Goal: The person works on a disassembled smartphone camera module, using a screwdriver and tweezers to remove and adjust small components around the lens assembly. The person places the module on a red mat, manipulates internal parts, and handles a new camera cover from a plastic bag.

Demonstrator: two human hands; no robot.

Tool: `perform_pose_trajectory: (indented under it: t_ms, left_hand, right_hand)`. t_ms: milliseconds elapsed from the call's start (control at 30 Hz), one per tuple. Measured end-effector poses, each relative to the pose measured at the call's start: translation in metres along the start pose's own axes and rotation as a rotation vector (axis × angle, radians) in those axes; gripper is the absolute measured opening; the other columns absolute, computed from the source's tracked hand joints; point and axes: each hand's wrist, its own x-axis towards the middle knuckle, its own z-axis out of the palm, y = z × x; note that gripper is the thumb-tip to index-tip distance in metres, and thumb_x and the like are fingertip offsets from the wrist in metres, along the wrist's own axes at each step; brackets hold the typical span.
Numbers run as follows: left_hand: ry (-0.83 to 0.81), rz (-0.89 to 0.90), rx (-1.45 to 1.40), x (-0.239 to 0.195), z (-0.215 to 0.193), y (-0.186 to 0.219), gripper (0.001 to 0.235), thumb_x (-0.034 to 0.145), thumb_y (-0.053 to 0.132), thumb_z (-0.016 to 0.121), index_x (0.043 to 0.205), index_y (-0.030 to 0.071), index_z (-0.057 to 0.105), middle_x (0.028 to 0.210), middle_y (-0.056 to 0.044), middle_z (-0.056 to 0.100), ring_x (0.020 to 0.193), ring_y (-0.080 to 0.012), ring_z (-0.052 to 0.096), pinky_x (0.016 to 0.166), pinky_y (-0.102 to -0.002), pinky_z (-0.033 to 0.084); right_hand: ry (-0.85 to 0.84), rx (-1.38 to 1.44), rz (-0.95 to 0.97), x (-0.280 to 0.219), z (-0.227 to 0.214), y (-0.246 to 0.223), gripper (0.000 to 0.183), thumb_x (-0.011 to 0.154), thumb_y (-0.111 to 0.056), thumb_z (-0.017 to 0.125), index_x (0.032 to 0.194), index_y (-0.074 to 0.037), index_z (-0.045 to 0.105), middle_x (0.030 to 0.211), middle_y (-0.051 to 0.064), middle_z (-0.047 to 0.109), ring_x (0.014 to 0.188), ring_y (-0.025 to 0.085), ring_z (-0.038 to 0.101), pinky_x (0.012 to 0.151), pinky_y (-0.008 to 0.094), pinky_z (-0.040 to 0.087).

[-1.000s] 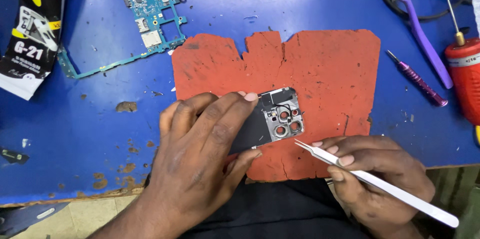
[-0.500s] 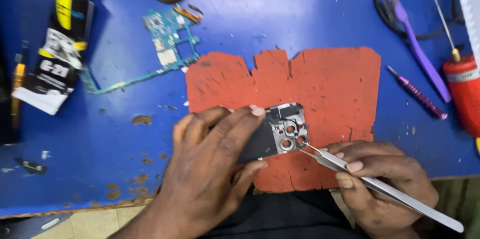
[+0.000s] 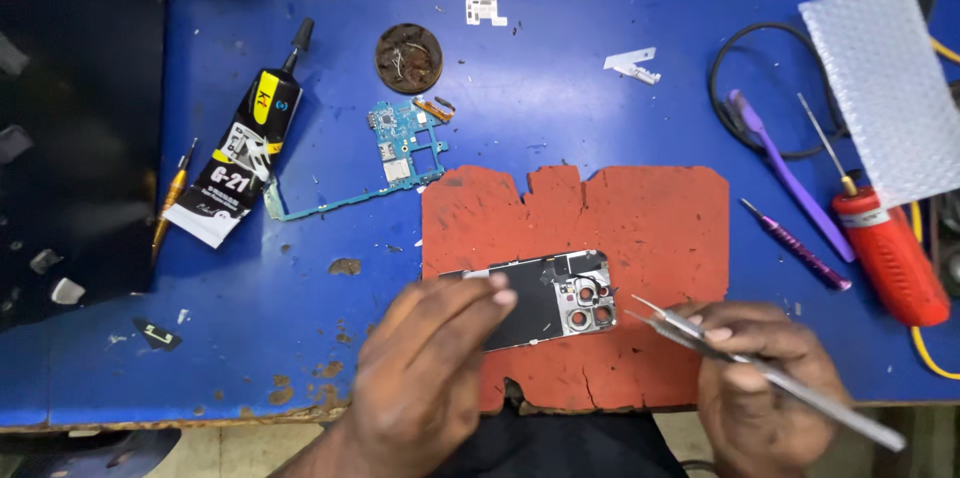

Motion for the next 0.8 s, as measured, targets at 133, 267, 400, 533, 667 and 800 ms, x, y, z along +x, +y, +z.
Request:
perform_pose_trajectory:
  t_ms: [133, 267, 400, 533, 667, 800]
  left_hand:
    - [0.19, -0.063, 0.064, -0.037, -0.014, -0.003, 0.039, 0.073, -0.014, 0.063, 0.107, 0.003, 0.072, 0.096, -0.015, 0.071, 0.078, -0.0225, 0.073, 0.067, -0.03, 0.058]
    - [0.333, -0.117, 0.347, -0.1, -0.038, -0.025, 0.034, 0.073, -0.013, 0.064, 0.098, 0.007, 0.073, 0.089, -0.011, 0.071, 0.077, -0.0223, 0.073, 0.07, -0.032, 0.058]
    - [0.367, -0.361, 0.482, -0.171, -0.05, -0.053, 0.033, 0.073, -0.011, 0.065, 0.099, 0.007, 0.073, 0.091, -0.011, 0.071, 0.08, -0.023, 0.072, 0.072, -0.033, 0.057]
    - [0.303, -0.57, 0.473, -0.23, -0.044, -0.069, 0.032, 0.074, -0.009, 0.065, 0.101, 0.006, 0.073, 0.093, -0.012, 0.071, 0.082, -0.0236, 0.072, 0.074, -0.034, 0.057]
    - [0.27, -0.615, 0.443, -0.251, -0.037, -0.098, 0.032, 0.074, -0.007, 0.066, 0.102, 0.006, 0.073, 0.095, -0.012, 0.071, 0.085, -0.0243, 0.072, 0.076, -0.035, 0.056]
    - [0.238, -0.63, 0.422, -0.26, -0.031, -0.115, 0.032, 0.075, -0.005, 0.066, 0.104, 0.005, 0.073, 0.097, -0.013, 0.071, 0.088, -0.025, 0.072, 0.079, -0.035, 0.056]
  right_hand:
    - [-0.116, 0.0, -0.143, 0.051, -0.012, -0.024, 0.045, 0.12, -0.038, 0.056, 0.095, -0.002, 0.06, 0.097, 0.012, 0.061, 0.084, 0.023, 0.066, 0.084, 0.039, 0.061]
    - [-0.164, -0.401, -0.074, 0.118, 0.008, -0.061, 0.031, 0.114, -0.027, 0.059, 0.096, -0.002, 0.06, 0.097, 0.011, 0.059, 0.074, 0.016, 0.06, 0.065, 0.029, 0.052]
    - [-0.487, -1.08, -0.509, 0.21, 0.055, -0.069, 0.014, 0.102, -0.007, 0.086, 0.107, 0.001, 0.076, 0.078, 0.009, 0.061, 0.068, 0.018, 0.055, 0.063, 0.034, 0.043]
    - [-0.711, -1.055, -0.43, 0.271, 0.102, -0.037, 0.041, 0.083, -0.015, 0.09, 0.116, 0.0, 0.072, 0.095, 0.015, 0.067, 0.083, 0.029, 0.062, 0.068, 0.041, 0.049]
    - [-0.876, -1.106, -0.28, 0.297, 0.131, -0.002, 0.06, 0.081, -0.017, 0.087, 0.136, -0.009, 0.065, 0.125, 0.016, 0.07, 0.111, 0.034, 0.068, 0.085, 0.045, 0.055]
    - [-0.981, -1.216, -0.346, 0.316, 0.146, 0.02, 0.072, 0.074, -0.02, 0.092, 0.139, -0.007, 0.062, 0.123, 0.022, 0.069, 0.108, 0.041, 0.066, 0.085, 0.049, 0.053]
